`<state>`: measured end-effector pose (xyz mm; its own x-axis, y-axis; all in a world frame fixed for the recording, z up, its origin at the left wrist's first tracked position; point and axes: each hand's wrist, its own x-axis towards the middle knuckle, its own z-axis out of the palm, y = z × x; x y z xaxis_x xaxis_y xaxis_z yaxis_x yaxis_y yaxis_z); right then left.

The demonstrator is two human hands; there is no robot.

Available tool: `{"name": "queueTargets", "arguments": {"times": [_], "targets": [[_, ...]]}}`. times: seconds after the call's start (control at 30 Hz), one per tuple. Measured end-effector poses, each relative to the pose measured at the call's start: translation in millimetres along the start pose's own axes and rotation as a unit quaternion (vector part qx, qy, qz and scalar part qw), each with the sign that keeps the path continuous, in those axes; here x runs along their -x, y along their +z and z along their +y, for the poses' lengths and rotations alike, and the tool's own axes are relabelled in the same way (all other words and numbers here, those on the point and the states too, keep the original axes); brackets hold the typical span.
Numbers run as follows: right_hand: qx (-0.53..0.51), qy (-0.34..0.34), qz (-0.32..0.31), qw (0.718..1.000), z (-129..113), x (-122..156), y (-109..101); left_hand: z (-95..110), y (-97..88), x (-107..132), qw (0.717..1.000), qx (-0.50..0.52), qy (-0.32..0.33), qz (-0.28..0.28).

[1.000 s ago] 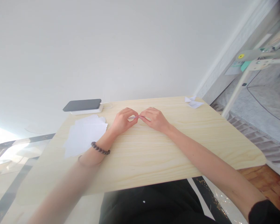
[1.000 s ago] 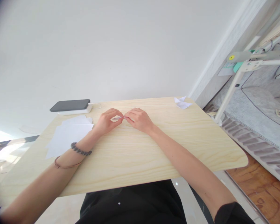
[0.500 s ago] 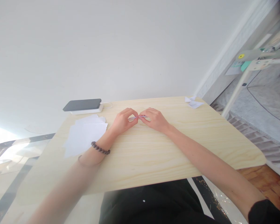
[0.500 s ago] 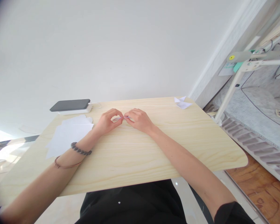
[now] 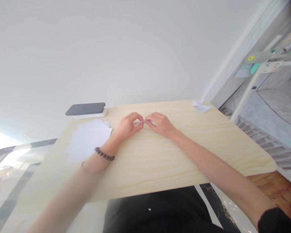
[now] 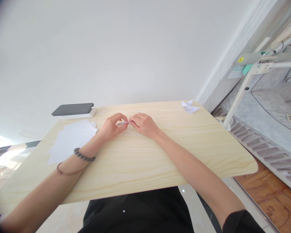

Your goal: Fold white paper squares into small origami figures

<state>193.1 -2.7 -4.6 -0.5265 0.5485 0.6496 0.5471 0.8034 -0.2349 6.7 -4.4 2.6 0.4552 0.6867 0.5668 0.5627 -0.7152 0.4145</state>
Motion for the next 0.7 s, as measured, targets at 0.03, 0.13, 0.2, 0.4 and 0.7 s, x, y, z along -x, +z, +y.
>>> {"name": "queueTargets", "arguments": {"times": [0.03, 0.13, 0.2, 0.4, 0.7], "targets": [[-0.001, 0.0, 0.0, 1.0, -0.1, 0.0, -0.2, -0.1, -0.1, 0.0, 1.0, -0.001, 0.001, -0.001], [-0.004, 0.002, -0.004, 1.0, 0.1, 0.2, -0.4, 0.1, -1.1, 0.3, 1.0, 0.0, 0.007, -0.008], [-0.005, 0.005, -0.008, 1.0, 0.5, 0.4, -0.5, 0.2, -1.6, 0.4, 1.0, -0.001, 0.01, -0.011], [-0.009, 0.009, -0.021, 1.0, 0.8, -0.3, -0.3, -1.3, 0.5, 0.5, 1.0, -0.013, 0.002, -0.001], [-0.006, 0.027, -0.018, 0.999, 1.9, 0.6, -1.4, -0.1, -2.3, -0.3, 1.0, -0.014, 0.003, -0.008]]}}
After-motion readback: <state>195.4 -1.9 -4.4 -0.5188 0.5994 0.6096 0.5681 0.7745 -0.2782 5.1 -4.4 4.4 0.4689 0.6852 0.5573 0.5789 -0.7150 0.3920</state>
